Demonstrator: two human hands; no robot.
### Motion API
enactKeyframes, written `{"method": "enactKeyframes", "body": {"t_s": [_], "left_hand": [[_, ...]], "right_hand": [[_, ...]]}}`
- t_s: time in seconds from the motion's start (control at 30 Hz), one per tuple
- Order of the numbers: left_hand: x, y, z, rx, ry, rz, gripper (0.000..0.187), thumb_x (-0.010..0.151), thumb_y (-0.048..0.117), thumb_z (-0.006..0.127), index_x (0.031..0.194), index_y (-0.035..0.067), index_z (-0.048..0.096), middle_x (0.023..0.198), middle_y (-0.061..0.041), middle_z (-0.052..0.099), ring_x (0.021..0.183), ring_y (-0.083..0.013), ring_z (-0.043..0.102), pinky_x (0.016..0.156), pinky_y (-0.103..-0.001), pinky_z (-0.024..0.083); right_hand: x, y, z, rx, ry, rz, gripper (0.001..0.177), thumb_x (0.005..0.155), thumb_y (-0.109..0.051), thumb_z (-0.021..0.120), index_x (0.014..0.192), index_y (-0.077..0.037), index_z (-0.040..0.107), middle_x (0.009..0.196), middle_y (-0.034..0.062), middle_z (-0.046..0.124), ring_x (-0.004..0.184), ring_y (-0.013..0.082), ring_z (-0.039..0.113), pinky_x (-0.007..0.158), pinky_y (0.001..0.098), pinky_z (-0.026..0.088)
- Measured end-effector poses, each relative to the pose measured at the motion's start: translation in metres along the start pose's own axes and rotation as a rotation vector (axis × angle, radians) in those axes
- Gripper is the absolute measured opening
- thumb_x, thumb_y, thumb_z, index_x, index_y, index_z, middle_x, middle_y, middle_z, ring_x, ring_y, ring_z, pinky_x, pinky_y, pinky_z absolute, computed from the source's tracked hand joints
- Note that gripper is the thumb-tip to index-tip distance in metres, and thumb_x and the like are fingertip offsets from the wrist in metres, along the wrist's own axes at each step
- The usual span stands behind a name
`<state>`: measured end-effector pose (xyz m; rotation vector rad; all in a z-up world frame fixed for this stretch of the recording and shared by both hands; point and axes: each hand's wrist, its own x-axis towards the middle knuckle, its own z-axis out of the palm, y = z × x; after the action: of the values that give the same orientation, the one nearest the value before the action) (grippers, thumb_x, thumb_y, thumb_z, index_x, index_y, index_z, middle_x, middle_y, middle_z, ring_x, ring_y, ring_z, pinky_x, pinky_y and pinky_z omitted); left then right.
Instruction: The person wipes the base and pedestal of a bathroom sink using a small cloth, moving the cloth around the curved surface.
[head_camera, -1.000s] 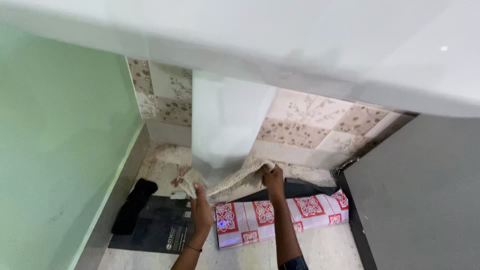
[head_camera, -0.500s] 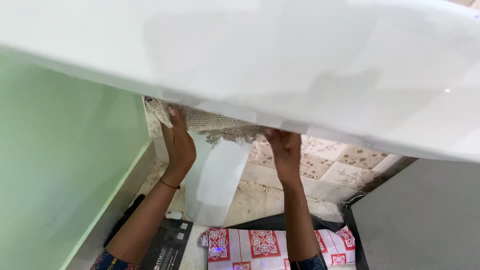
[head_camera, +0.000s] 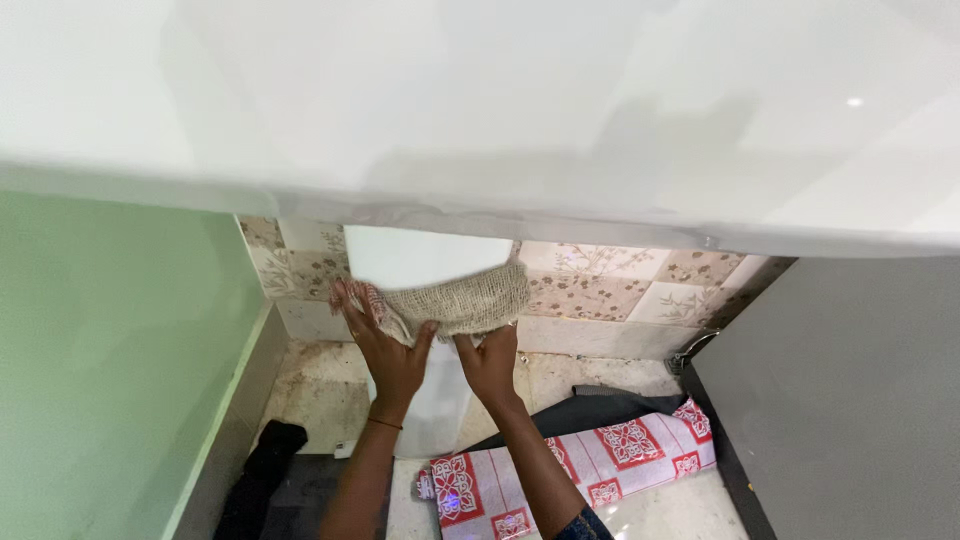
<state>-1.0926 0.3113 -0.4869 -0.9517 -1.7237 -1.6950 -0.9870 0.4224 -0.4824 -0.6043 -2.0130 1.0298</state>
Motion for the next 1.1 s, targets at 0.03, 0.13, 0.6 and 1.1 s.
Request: {"method": "enactKeyframes", "body": {"t_s": [0.03,0.13,0.6,1.1], "left_hand": [[-0.018,-0.008,0.001,-0.016,0.0,-0.06,0.13,0.088,0.055,0.076,0.164,0.002,-0.015,0.174,-0.028,-0.007,0.164,-0.0457,0.001,0.134,-0.057,0.019],[-0.072,-0.034,0.001,-0.052,-0.045,-0.193,0.127,0.089,0.05,0.075,0.162,0.002,-0.018,0.171,-0.031,-0.008,0.161,-0.0463,-0.001,0.129,-0.06,0.015],[-0.06,-0.034,0.005,0.231,-0.242,-0.02,0.093,0.104,0.033,0.055,0.164,0.007,-0.011,0.166,-0.037,-0.008,0.155,-0.0579,-0.013,0.126,-0.069,0.004],[0.086,0.02,0.002,0.359,-0.124,0.438,0.046,0.102,0.039,0.056,0.136,0.007,0.057,0.132,-0.032,0.048,0.136,-0.0502,0.04,0.122,-0.074,0.019]], "right_hand": [[-0.009,0.02,0.014,0.011,0.049,-0.081,0.019,0.085,-0.011,0.073,0.101,-0.001,0.075,0.088,0.0142,0.074,0.068,0.0249,0.062,0.062,0.0405,0.047],[-0.046,0.079,0.053,0.111,0.192,-0.181,0.025,0.08,-0.01,0.069,0.101,0.002,0.07,0.092,0.0158,0.07,0.08,0.0238,0.063,0.068,0.0373,0.05],[-0.028,0.039,0.023,0.331,0.119,-0.091,0.046,0.101,-0.032,0.063,0.127,0.006,0.059,0.116,0.0166,0.069,0.106,0.021,0.067,0.086,0.0381,0.056],[0.049,-0.102,0.0,-0.312,0.492,-0.726,0.048,0.094,-0.015,0.057,0.14,-0.005,0.047,0.127,0.0183,0.052,0.121,0.0367,0.047,0.113,0.0577,0.03]]}}
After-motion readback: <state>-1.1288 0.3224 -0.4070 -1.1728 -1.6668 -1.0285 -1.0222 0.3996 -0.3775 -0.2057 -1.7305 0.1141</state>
